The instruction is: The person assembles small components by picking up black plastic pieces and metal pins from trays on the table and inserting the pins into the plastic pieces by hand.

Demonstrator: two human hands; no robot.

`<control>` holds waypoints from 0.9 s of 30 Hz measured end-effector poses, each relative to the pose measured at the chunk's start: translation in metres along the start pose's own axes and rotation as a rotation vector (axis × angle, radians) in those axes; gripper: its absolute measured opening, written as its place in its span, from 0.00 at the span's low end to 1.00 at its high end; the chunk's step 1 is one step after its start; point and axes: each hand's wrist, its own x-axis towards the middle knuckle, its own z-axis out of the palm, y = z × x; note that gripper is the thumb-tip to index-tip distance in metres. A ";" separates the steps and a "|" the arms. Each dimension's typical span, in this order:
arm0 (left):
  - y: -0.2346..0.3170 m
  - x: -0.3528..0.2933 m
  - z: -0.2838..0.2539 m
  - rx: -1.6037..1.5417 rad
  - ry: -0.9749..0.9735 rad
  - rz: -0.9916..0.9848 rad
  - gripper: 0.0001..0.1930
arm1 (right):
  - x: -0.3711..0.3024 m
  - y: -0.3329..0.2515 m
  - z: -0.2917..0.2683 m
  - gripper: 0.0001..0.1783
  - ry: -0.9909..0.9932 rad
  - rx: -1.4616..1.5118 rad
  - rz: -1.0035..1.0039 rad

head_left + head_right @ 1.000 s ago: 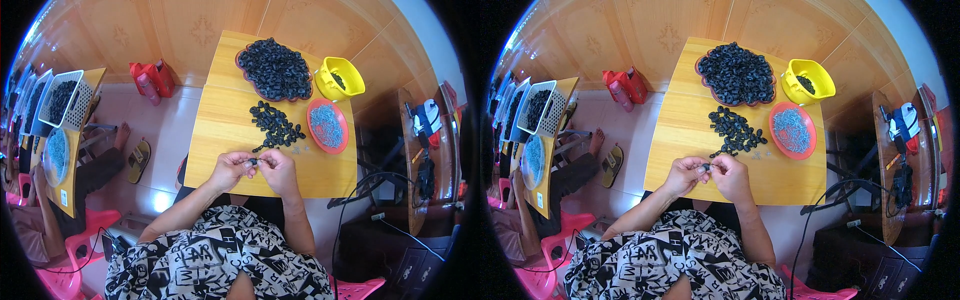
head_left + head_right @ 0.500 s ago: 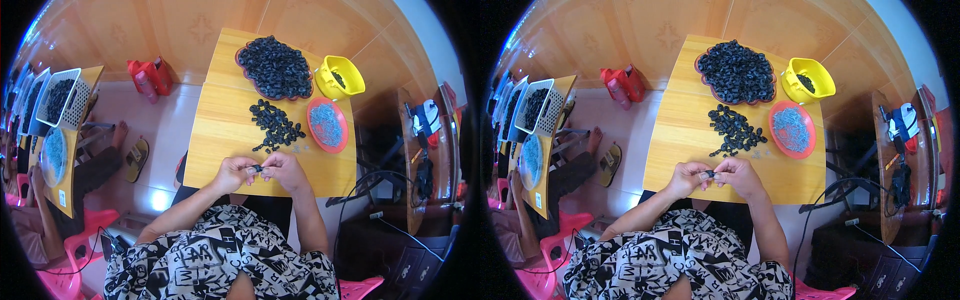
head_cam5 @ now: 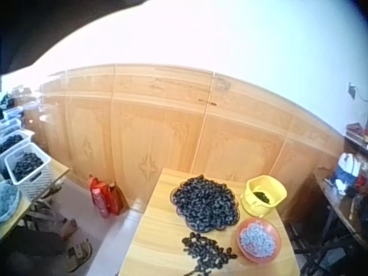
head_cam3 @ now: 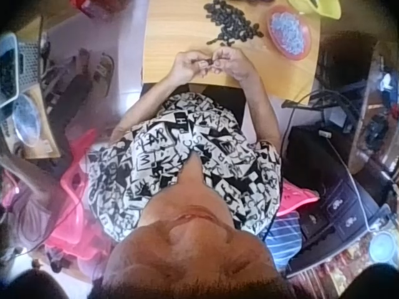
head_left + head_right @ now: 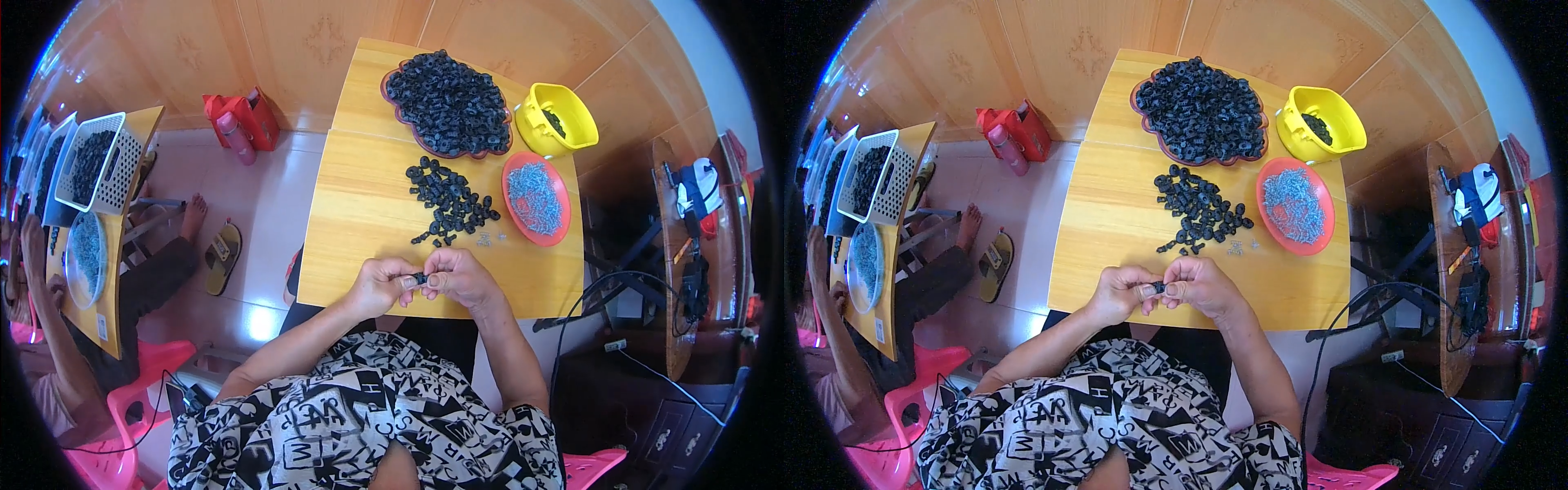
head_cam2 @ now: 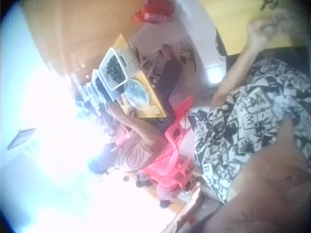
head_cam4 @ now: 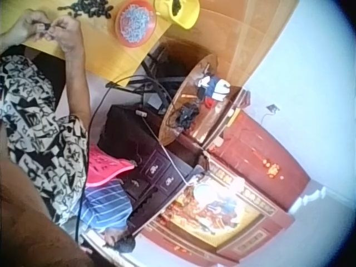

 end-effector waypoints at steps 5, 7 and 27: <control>-0.001 0.000 -0.001 0.038 -0.015 -0.006 0.05 | 0.003 0.005 -0.006 0.10 -0.011 -0.028 -0.003; 0.003 0.000 0.001 0.065 -0.004 -0.009 0.05 | 0.004 0.007 -0.004 0.10 0.000 -0.050 -0.010; -0.007 0.007 0.004 -0.211 0.092 0.147 0.08 | -0.002 0.002 0.005 0.08 0.152 -0.104 -0.262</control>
